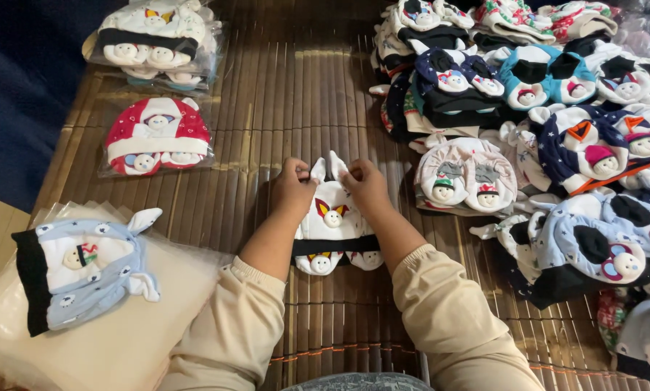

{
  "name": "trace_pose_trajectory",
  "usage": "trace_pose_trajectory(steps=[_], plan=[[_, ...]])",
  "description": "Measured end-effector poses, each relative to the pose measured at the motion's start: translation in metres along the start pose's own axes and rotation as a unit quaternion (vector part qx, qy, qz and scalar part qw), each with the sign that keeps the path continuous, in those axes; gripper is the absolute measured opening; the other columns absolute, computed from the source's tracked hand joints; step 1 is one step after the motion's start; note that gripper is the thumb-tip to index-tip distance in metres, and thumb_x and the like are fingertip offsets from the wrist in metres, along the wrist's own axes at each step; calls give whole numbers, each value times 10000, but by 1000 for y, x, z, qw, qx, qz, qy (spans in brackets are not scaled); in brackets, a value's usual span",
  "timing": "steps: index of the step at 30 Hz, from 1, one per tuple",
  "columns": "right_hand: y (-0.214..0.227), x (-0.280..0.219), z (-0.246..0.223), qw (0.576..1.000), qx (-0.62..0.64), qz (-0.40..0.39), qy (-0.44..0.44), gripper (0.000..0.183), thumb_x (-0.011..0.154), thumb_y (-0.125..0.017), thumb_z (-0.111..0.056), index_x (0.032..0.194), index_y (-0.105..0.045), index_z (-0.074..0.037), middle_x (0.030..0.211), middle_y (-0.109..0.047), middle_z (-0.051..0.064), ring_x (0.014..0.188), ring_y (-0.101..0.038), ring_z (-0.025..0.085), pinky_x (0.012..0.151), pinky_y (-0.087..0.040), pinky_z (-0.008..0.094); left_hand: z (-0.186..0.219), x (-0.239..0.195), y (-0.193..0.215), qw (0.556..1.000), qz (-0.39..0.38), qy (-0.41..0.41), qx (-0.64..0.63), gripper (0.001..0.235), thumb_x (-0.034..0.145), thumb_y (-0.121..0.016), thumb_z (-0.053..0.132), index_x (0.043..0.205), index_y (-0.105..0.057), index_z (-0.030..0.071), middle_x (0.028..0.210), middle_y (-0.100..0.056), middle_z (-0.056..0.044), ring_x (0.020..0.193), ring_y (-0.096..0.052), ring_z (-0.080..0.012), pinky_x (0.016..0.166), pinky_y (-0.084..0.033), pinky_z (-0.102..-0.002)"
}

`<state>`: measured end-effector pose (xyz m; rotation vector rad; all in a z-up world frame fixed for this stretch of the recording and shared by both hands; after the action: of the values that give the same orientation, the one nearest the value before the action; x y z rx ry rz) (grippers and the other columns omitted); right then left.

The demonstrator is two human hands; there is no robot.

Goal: Packaging sets of baby hats and booties into clear plastic bags

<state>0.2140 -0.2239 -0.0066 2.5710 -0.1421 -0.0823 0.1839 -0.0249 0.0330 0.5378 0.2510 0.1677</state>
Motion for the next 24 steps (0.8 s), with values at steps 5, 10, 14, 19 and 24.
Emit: trace_pose_trajectory(steps=[5,10,14,19,24], plan=[[17,-26,-37,997,-63,23,25,251,955,-721,-289,1099,-648,-97,997,-721,166,986,-716,377,817,-583,486,1,0,-4,1000,-7,11,19,389,869,-717,285,1216,-557,210,1113,-772,-1,1123,-705,-244,928,-574,-393],[24,-34,-50,986,-154,54,47,190,973,-690,-286,1054,-601,-139,929,-654,108,915,-706,343,768,-580,482,9,1,-6,999,22,-30,24,335,905,-677,250,1217,-554,258,1080,-747,9,1095,-701,-282,938,-566,-440],[27,-35,-49,963,-247,77,79,264,969,-711,-322,1073,-555,-135,935,-629,71,875,-715,294,747,-596,458,14,-9,1,995,57,-81,28,306,937,-669,197,1217,-547,183,1092,-700,-72,1101,-685,-342,944,-558,-496],[53,-42,-39,971,-217,35,88,303,1016,-628,-405,1098,-562,-121,973,-614,128,941,-686,384,770,-578,527,-9,-20,17,992,64,-102,35,275,970,-641,233,1212,-550,141,1134,-659,-112,1119,-668,-390,948,-557,-532],[78,-59,7,987,-161,-12,20,293,1005,-637,-419,1100,-663,-143,966,-653,125,969,-700,353,787,-577,496,-42,-55,35,994,37,-17,103,220,952,-603,434,1051,-634,239,1029,-655,-31,1055,-693,-300,932,-569,-452]])
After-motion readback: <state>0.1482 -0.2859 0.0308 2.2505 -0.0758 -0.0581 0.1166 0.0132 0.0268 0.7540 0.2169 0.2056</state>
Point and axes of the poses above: each hand's wrist, its own x-axis towards the middle knuckle, its own y-axis out of the back of the hand, z = x × y, the point moved 4 cm from there along x, towards the middle knuckle
